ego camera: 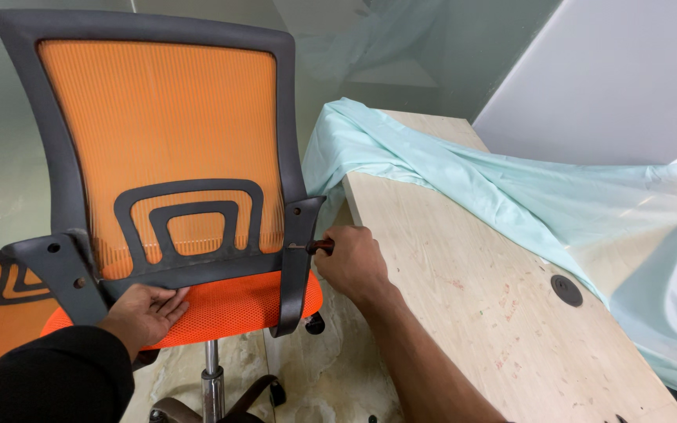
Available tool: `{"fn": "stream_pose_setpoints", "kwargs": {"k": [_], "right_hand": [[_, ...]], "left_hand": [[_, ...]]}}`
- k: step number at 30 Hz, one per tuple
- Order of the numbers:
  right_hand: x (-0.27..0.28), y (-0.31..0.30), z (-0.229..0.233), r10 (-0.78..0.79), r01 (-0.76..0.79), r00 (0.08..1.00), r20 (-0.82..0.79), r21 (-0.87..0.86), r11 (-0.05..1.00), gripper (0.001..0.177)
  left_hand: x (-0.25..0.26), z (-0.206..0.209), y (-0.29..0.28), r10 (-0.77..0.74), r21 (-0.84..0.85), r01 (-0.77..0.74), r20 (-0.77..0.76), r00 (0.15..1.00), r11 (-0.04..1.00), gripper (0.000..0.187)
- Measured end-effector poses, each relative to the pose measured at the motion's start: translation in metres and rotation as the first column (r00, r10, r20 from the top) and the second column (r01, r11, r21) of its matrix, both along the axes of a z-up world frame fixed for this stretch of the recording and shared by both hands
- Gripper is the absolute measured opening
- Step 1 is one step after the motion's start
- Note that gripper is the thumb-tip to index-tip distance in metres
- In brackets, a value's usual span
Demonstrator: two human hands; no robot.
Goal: The person uses a screwdriver to tighten screws on the back of an orange mesh office chair, securing the frame to the seat. The person holds the chair steady with one hand while turning the screwdriver with the other.
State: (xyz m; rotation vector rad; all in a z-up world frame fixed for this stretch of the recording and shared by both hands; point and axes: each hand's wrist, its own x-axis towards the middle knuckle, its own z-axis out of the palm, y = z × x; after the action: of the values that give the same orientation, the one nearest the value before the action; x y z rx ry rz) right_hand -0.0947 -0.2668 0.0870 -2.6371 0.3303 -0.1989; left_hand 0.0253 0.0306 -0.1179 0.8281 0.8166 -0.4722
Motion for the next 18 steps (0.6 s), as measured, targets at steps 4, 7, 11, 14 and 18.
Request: {"fn": "stream_pose_setpoints", "kwargs": {"k": [4, 7, 11, 14, 18], "right_hand": [[0.013, -0.006, 0.006, 0.001, -0.001, 1.0, 0.002, -0.052, 0.999, 0.023], [0.022, -0.01, 0.013, 0.023, -0.025, 0.999, -0.027, -0.089, 0.996, 0.024], [0.024, -0.012, 0.014, 0.044, -0.048, 0.998, -0.047, -0.088, 0.995, 0.023], [0.022, -0.012, 0.012, 0.051, -0.053, 0.998, -0.032, -0.096, 0.994, 0.023], [0.023, -0.016, 0.01, 0.054, -0.054, 0.999, 0.004, -0.091, 0.994, 0.024]], "left_hand": [[-0.002, 0.004, -0.002, -0.007, -0.005, 0.007, 0.002, 1.0, 1.0, 0.023], [-0.002, 0.004, -0.003, -0.001, -0.009, 0.001, -0.002, 1.0, 1.0, 0.023], [-0.004, 0.003, -0.004, 0.025, 0.0, -0.025, -0.029, 0.999, 1.0, 0.022], [-0.003, 0.007, -0.004, 0.016, -0.007, -0.016, -0.016, 1.0, 1.0, 0.022], [-0.003, 0.008, -0.007, 0.028, -0.012, -0.028, -0.047, 0.999, 1.0, 0.022]]}}
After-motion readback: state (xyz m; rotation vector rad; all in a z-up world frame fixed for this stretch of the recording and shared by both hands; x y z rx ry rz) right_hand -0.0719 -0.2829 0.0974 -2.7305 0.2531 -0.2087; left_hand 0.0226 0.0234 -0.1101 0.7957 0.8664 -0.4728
